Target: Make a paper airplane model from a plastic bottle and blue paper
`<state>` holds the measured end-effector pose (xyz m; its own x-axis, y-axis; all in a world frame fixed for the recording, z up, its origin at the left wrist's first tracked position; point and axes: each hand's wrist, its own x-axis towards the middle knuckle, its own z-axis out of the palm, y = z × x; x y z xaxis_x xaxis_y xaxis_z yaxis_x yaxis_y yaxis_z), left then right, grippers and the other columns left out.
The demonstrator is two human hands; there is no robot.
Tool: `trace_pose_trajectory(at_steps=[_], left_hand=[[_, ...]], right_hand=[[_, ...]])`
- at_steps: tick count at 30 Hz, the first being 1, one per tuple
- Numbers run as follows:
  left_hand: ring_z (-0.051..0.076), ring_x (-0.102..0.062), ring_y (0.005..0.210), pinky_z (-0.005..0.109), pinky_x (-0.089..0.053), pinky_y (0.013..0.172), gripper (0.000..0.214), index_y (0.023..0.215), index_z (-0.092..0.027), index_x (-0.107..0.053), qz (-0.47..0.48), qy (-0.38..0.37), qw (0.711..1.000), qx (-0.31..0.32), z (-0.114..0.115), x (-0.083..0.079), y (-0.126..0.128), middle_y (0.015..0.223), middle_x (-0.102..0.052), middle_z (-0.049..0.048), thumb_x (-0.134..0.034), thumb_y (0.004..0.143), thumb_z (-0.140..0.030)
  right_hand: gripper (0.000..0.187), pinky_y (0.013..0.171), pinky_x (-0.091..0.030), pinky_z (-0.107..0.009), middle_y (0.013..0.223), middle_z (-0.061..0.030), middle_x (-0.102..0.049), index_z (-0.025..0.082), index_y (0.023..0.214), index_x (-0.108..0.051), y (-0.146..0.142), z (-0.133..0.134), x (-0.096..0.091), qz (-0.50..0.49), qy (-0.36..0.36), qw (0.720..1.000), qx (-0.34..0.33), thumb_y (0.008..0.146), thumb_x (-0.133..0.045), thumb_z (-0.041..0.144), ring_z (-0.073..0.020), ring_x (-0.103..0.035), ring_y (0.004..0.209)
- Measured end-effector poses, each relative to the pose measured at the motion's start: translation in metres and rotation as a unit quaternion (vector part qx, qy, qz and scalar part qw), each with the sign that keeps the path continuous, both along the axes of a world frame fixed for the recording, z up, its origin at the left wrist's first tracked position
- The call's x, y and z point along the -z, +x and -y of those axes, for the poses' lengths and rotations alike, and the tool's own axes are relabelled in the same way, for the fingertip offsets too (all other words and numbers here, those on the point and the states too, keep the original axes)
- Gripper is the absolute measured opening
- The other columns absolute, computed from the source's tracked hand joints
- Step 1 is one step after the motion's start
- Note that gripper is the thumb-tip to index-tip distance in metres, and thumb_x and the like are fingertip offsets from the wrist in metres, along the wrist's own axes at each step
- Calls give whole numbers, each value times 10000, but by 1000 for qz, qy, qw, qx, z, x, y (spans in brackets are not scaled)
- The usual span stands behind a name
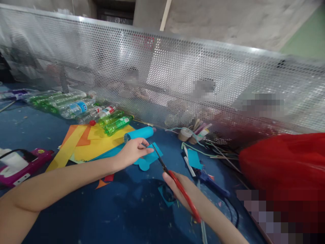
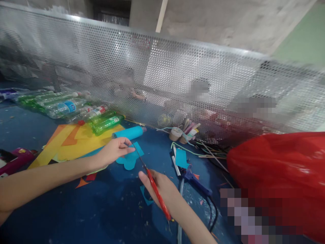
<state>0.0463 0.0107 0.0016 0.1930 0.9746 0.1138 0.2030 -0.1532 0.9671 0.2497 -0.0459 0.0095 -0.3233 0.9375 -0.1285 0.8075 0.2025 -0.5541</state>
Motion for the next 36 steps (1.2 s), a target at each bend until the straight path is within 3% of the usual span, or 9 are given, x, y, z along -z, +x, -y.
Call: trace_pose_trajectory(at_steps=[8, 22, 31, 36], left_hand=[[100, -442, 495, 221, -331, 457, 282, 841, -187, -517, -20, 19, 1000, 2, -2, 4, -1, 566, -502, -58, -643, 728, -412], [100, -497, 502, 216, -371, 493, 227, 795, -192, -476, -19, 10, 1000, 6, -2, -2, -2, 557, -544, -61, -646, 738, -331], [105, -484, 525, 219, -342, 464, 309, 824, -182, -513, -15, 6, 1000, 6, -12, 9, -4, 638, -564, -27, -661, 706, -426], [120, -515, 554, 232, -381, 502, 289, 832, -178, -540, 9, -16, 1000, 15, -21, 19, -4, 614, -563, -26, -669, 702, -401]], right_hand=[[472, 496, -349, -245, 577, 25, -370, 224, 631, -322, -1, -1, -3, -9, -24, 1000, -3, 856, -238, 630, -148, -442, 538], [532, 442, -241, -231, 522, 39, -300, 213, 573, -315, -1, -3, 7, -30, -13, 999, 25, 833, -247, 673, -108, -314, 479], [508, 430, -194, -236, 524, 48, -214, 213, 530, -288, -2, -7, 18, -16, 40, 998, 34, 808, -319, 637, -95, -240, 473], [513, 420, -243, -239, 474, 46, -254, 223, 516, -283, -1, -12, 21, -5, 54, 996, 72, 816, -290, 640, -104, -289, 441]])
